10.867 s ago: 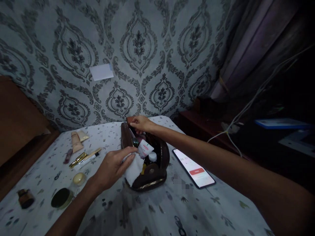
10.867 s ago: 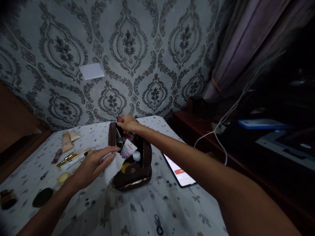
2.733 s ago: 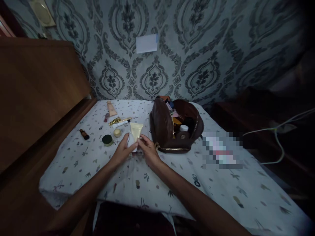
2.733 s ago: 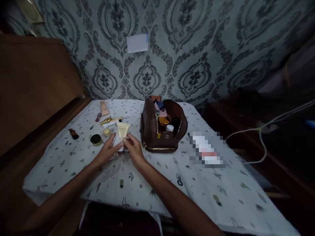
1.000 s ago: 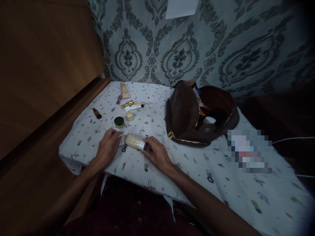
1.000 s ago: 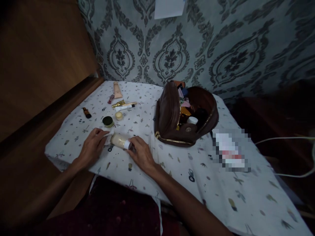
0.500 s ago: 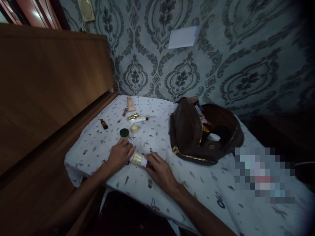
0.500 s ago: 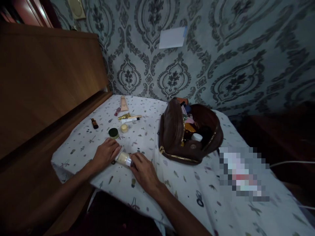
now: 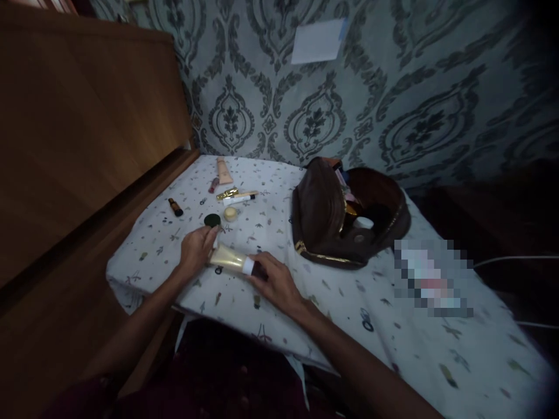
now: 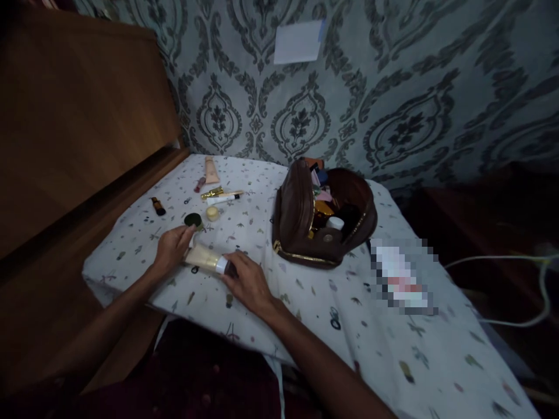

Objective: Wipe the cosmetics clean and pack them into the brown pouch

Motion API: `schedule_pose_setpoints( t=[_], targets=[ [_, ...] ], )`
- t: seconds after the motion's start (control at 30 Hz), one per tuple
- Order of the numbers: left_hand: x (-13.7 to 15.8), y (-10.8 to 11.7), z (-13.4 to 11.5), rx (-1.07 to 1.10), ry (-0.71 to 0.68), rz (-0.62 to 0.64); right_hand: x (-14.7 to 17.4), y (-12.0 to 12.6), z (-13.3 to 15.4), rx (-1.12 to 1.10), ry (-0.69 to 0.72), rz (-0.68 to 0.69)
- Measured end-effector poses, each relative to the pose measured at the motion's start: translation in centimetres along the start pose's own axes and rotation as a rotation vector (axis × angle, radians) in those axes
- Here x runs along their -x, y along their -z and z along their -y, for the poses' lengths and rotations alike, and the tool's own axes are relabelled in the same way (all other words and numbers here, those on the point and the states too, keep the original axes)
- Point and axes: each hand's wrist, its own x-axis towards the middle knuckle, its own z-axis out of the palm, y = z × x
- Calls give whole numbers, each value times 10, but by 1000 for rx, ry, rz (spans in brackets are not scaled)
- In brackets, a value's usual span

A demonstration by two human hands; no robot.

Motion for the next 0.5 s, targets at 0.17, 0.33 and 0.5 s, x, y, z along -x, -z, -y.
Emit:
schedule_pose_setpoints(
  t=[0.17, 0.33, 0.5],
  targets=[
    [13, 5, -17, 20, -231, -145, -4, 3, 8, -69, -159, -1],
    [41, -3, -39, -135, -791, -23, -7, 4, 8, -61, -242, -12],
    [38, -3, -27, -366, -930, -3, -9, 4, 5, -166, -282, 6]
  ],
)
